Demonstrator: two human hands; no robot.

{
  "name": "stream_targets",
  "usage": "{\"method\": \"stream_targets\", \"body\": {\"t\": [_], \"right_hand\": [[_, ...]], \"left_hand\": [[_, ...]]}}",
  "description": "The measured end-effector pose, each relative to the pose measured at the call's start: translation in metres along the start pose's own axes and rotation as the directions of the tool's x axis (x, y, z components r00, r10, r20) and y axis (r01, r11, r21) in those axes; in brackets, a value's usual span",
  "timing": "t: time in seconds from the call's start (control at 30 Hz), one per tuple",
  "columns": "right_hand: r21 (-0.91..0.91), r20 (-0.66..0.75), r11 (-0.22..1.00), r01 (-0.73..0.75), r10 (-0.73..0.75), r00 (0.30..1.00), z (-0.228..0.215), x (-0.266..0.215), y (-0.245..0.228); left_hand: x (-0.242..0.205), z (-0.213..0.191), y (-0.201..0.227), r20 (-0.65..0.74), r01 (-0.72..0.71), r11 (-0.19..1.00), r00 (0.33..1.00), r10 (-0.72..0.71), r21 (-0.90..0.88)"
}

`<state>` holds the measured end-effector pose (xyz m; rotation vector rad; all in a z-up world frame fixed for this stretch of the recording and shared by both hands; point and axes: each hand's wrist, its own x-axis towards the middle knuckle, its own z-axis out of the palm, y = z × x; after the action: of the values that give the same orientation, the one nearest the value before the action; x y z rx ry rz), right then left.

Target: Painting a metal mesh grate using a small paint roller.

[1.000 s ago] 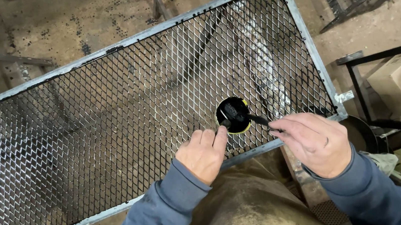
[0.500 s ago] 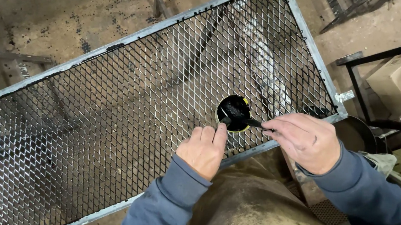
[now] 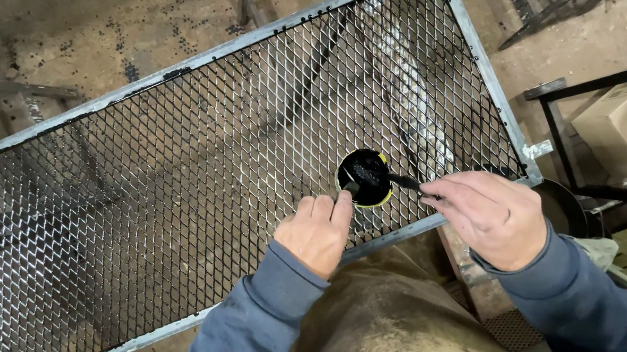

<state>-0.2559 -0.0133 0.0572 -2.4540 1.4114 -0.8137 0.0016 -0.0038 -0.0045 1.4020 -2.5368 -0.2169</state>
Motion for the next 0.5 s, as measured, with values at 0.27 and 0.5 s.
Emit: {"method": "stream_targets", "body": {"t": [0.27, 0.5], "right_hand": [[0.011, -0.006, 1.0, 0.011, -0.011, 1.0, 0.001, -0.003, -0.001], [0.025, 0.025, 1.0, -0.005, 0.004, 1.0, -0.007, -0.002, -0.012]], "left_hand": [[-0.001, -0.001, 0.001, -0.006, 0.002, 1.0, 1.0, -0.002, -0.012], [-0.004, -0.015, 0.005, -0.012, -0.011, 1.0, 1.0, 0.011, -0.023]]}}
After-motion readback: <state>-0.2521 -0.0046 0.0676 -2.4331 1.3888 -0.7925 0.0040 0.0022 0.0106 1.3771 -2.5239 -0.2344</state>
